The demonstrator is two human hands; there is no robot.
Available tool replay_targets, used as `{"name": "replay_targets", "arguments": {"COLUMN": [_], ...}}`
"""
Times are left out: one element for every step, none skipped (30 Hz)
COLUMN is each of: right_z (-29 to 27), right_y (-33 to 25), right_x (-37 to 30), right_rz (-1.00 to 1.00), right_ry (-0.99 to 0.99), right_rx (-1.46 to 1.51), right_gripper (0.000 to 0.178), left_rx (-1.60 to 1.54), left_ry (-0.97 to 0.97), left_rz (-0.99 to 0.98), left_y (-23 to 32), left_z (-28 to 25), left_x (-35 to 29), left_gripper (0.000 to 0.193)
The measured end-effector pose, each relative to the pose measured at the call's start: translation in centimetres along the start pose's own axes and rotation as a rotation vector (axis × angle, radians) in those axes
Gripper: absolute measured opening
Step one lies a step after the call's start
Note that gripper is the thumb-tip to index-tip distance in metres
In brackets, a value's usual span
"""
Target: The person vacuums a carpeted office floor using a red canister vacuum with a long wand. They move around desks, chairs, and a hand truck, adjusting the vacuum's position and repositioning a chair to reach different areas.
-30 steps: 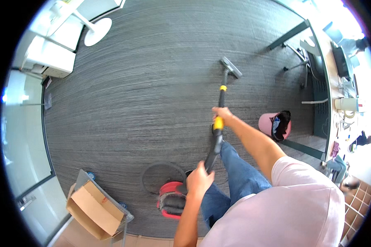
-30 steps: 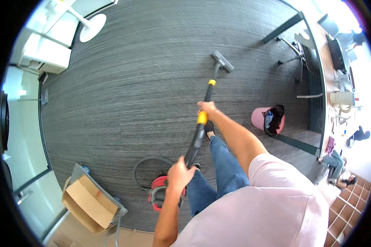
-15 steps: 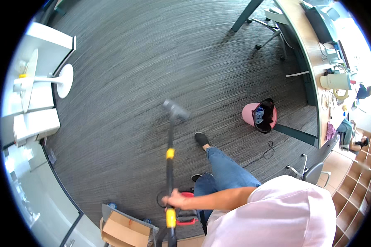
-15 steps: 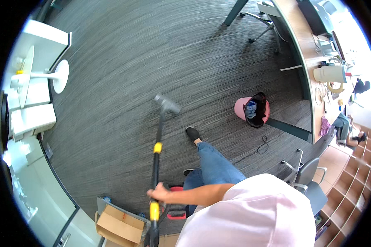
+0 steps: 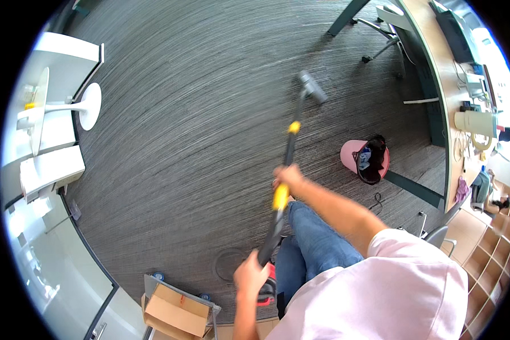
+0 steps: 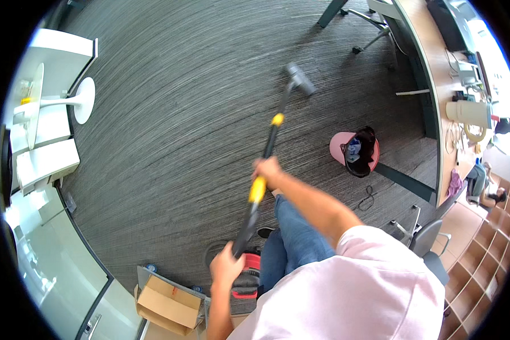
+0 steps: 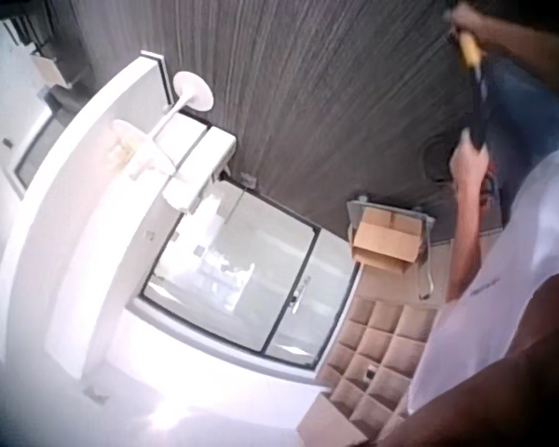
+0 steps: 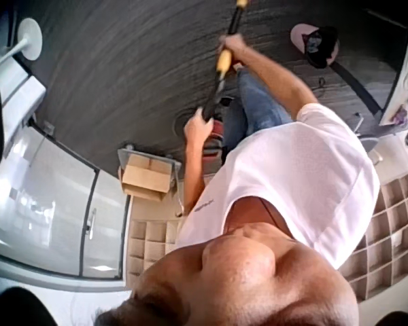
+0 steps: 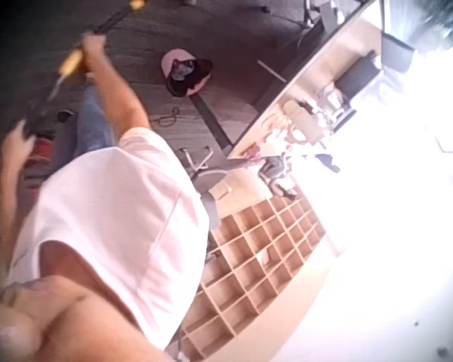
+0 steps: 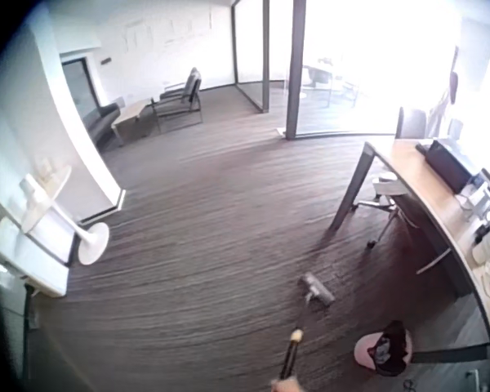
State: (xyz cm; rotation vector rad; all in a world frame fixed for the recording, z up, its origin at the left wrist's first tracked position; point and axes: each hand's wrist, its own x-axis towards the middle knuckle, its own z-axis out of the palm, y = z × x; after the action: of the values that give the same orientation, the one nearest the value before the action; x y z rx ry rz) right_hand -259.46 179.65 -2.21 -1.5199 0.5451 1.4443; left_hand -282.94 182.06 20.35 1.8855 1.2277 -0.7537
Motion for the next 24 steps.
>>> {"name": "replay_targets", "arguments": {"right_z": [3.7, 7.3, 11.9, 14.2, 16.6, 18.4, 20.2, 21.5, 21.8, 22.1, 22.4, 22.4, 22.8, 22.9, 23.2, 23.9, 23.7, 25.3, 26.8, 27.6, 29.2, 30.2, 31.1, 32.5], "right_y": [3.7, 7.5, 10.0, 13.7, 15.8, 16.9, 17.9, 17.6, 17.2, 15.9, 14.8, 13.9, 10.8, 7.9, 3.7, 0.2, -4.6, -8.3, -11.8, -14.8, -17.0, -18.2, -18.2, -15.7], "right_x": [-2.2, -4.0, -9.2, -10.8, -13.3, -14.2, -15.3, -15.6, -15.8, -15.7, -15.4, -13.1, -13.1, -10.2, -7.4, -4.6, -1.2, -0.2, 1.5, 5.0, 7.1, 9.3, 11.0, 10.8], "right_rz": [-0.099, -0.035, 0.013, 0.043, 0.097, 0.198, 0.266, 0.387, 0.375, 0.329, 0.285, 0.169, 0.081, 0.074, 0.100, 0.067, 0.003, -0.046, -0.061, -0.185, -0.188, -0.143, -0.080, -0.051], "right_ry": [-0.097, -0.137, -0.214, -0.244, -0.282, -0.375, -0.388, -0.525, -0.549, -0.541, -0.526, -0.500, -0.415, -0.333, -0.341, -0.266, -0.155, -0.063, 0.013, 0.085, 0.106, 0.048, -0.009, -0.023], "right_rx": [-0.098, -0.160, -0.235, -0.181, -0.326, -0.315, -0.326, -0.208, -0.288, -0.351, -0.408, -0.399, -0.407, -0.520, -0.516, -0.470, -0.408, -0.409, -0.421, -0.439, -0.466, -0.506, -0.546, -0.554], "right_gripper": [0.025, 0.031, 0.044, 0.053, 0.055, 0.051, 0.042, 0.056, 0.056, 0.056, 0.056, 0.053, 0.052, 0.052, 0.054, 0.054, 0.053, 0.051, 0.050, 0.051, 0.033, 0.022, 0.019, 0.023], "left_rx": [0.031, -0.010, -0.041, -0.139, -0.025, -0.017, -0.021, -0.134, -0.243, -0.358, -0.376, -0.384, -0.561, -0.674, -0.491, -0.470, -0.392, -0.399, -0.413, -0.434, -0.454, -0.449, -0.435, -0.420], "left_ry": [-0.004, 0.041, 0.067, 0.114, -0.057, -0.081, -0.096, -0.091, -0.088, -0.080, -0.005, 0.062, 0.025, 0.019, 0.092, 0.090, 0.147, 0.162, 0.185, 0.171, 0.151, 0.128, 0.147, 0.134], "left_rz": [-0.109, -0.152, -0.271, -0.224, -0.456, -0.558, -0.674, -0.673, -0.662, -0.646, -0.582, -0.513, -0.475, -0.310, -0.274, -0.266, -0.167, -0.121, -0.076, -0.052, -0.054, -0.070, -0.095, -0.134], "left_y": [-3.1, -6.5, -11.1, -12.2, -13.1, -13.3, -11.7, -11.6, -11.8, -12.1, -12.8, -13.6, -14.0, -12.8, -10.7, -10.4, -8.2, -7.8, -6.8, -5.3, -4.7, -4.9, -6.3, -8.4], "left_z": [-1.1, -1.7, -0.9, -2.0, -3.3, -3.9, -4.8, -4.8, -4.8, -4.3, -2.8, -1.4, 0.0, -1.3, -3.2, -3.0, -5.4, -6.8, -8.0, -11.0, -13.4, -15.0, -15.9, -16.3], "left_x": [-3.5, -7.3, -13.1, -16.5, -19.6, -22.0, -24.0, -24.9, -25.5, -25.7, -25.1, -23.4, -20.8, -16.3, -11.7, -7.4, -1.9, 2.3, 5.9, 9.2, 11.6, 13.4, 13.7, 12.6], "left_gripper": [0.033, 0.030, 0.030, 0.028, 0.029, 0.038, 0.047, 0.047, 0.048, 0.048, 0.048, 0.049, 0.052, 0.053, 0.034, 0.048, 0.048, 0.048, 0.048, 0.050, 0.052, 0.058, 0.059, 0.061]}}
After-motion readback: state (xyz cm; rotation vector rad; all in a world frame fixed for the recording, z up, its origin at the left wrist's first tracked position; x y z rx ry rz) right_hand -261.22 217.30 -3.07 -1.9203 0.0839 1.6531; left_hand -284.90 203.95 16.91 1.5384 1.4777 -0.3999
